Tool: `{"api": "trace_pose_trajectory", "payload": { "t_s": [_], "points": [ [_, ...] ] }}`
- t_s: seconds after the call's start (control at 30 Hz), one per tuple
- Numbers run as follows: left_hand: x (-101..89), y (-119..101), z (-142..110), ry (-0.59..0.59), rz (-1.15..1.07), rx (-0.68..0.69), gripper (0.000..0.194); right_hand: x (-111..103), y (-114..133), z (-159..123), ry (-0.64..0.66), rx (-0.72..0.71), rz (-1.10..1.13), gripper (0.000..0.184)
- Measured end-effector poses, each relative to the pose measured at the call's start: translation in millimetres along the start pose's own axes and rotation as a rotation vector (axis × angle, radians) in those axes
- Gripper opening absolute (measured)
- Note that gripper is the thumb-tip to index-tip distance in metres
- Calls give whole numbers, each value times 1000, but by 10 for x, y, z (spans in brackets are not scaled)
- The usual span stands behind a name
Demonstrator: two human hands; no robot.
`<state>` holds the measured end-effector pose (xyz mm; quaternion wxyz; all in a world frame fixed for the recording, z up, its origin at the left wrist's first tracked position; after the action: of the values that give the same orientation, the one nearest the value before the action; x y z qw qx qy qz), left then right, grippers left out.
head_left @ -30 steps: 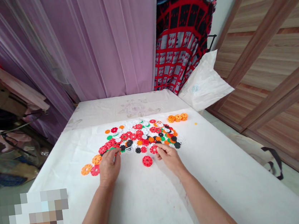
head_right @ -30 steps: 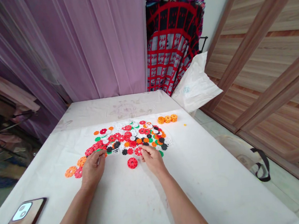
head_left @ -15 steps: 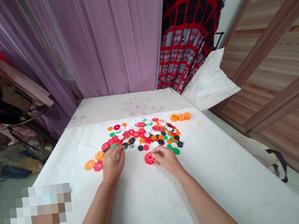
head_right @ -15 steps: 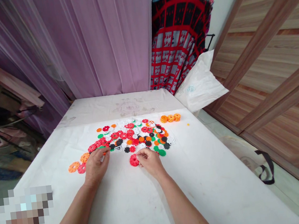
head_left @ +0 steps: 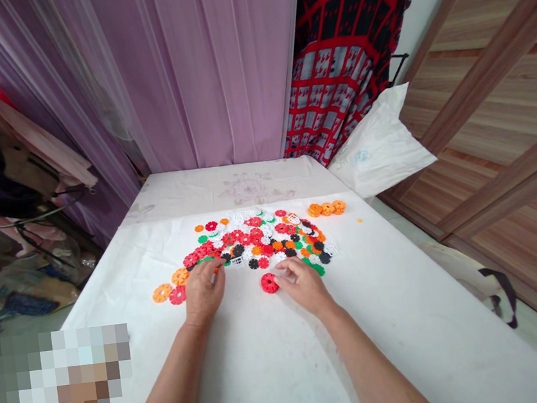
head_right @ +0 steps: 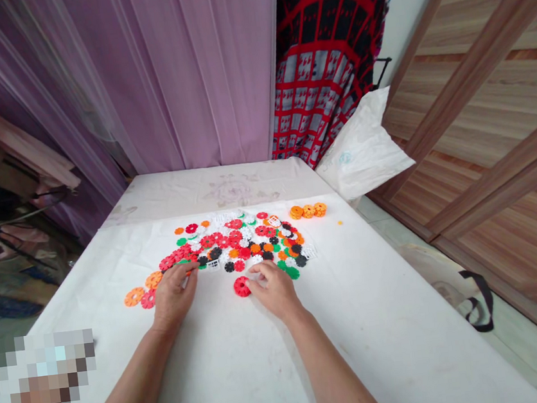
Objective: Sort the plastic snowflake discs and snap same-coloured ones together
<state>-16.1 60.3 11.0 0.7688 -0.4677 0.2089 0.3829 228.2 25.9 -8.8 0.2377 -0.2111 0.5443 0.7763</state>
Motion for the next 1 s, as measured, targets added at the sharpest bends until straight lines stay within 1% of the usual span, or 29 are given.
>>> {"api": "trace_pose_trajectory", "payload": {
  "t_s": [0.07,0.17,0.27,0.33,0.4,0.6,0.73,1.0],
  "points": [
    [4,2,2,9,2,-4,23,18,100,-5,39,-107,-24,26],
    [13,8,4,16,-4,-6,22,86,230,-26,81,-249,-50,43],
    [17,13,4,7,-14,-2,22,185,293,-41,113,-303,-119,56],
    [15,12,2,-3,-21,5,23,247,322,-40,123,-307,-175,60],
    [15,8,1,-8,-23,14,23,294,350,-31,122,-307,-221,58],
    [17,2,4,-8,-20,27,22,353,347,-1,114,-271,-288,41],
    [29,15,8,12,-21,5,22,353,328,-2,113,-281,-294,39],
    [31,24,9,16,-11,-8,22,359,306,-4,107,-290,-307,37]
  ]
}}
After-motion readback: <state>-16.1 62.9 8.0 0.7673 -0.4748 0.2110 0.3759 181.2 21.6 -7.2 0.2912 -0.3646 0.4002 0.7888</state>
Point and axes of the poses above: each hand's wrist, its own z-axis towards the middle knuckle, its own x-axis out of the palm, y = z × x, the point moved 8 cm from there along z, towards the middle knuckle, and after that the axes turned 10 degrees about -x, right-handed, at the moved point
